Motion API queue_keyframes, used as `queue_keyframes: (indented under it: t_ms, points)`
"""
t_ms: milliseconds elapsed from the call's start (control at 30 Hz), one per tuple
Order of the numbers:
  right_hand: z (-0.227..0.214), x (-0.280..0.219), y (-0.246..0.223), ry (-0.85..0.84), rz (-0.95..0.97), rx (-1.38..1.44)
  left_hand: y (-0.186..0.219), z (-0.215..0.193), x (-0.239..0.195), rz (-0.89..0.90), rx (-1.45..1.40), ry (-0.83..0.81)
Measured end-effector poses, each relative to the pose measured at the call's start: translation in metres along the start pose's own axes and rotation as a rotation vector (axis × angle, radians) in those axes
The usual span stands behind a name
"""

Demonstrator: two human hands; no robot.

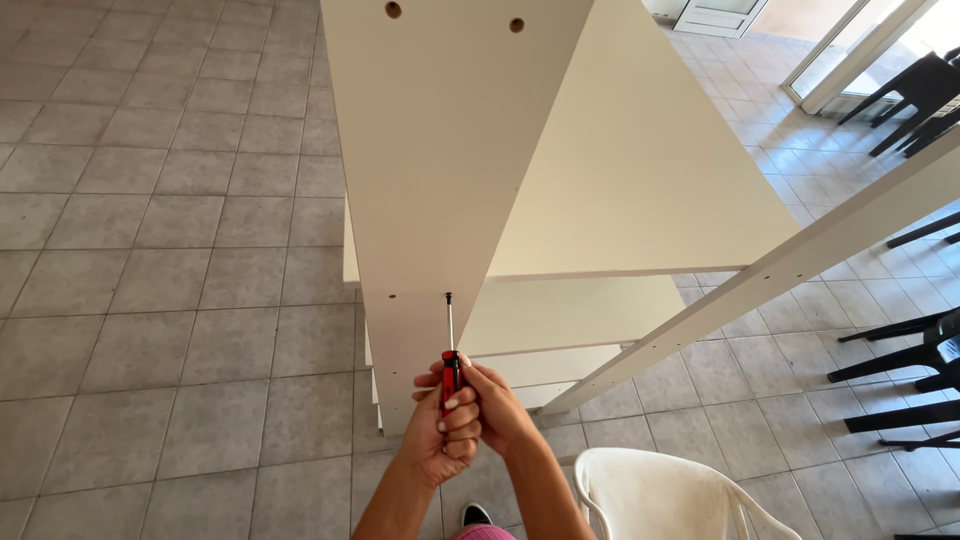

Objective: The person uses a red-handled screwdriver to tighten screws into pre-drilled holes on the side panel of a white cabinet. They work on multiple screws in sequence, rotating the screwdriver with both hands to secure the panel.

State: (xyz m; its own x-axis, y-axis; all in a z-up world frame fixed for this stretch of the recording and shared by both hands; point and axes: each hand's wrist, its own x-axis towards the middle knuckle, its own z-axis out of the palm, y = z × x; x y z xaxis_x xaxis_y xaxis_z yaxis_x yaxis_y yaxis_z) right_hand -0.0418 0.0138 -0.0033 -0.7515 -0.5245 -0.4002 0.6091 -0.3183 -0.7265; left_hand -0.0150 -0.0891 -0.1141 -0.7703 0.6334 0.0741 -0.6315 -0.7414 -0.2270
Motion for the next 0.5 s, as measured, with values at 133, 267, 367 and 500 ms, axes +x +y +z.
queue_keyframes:
  t_ms: [133, 267, 367, 500]
  points:
    - [-0.006, 0.008, 0.0, -0.124, 0.0, 0.018, -0.005, 0.009, -0.005, 0.032, -0.036, 0.008]
    - [0.001, 0.013, 0.007, -0.13, -0.085, 0.138, 0.001, 0.057, -0.031, -0.063, 0.521, 0.332]
    - [-0.005, 0.012, 0.01, -0.153, -0.07, 0.161, 0.005, 0.094, -0.054, -0.11, 1.217, 0.601]
    - [0.008, 0.013, 0.014, -0.077, -0.093, 0.137, 0.017, 0.133, -0.058, 0.026, 1.812, 0.952]
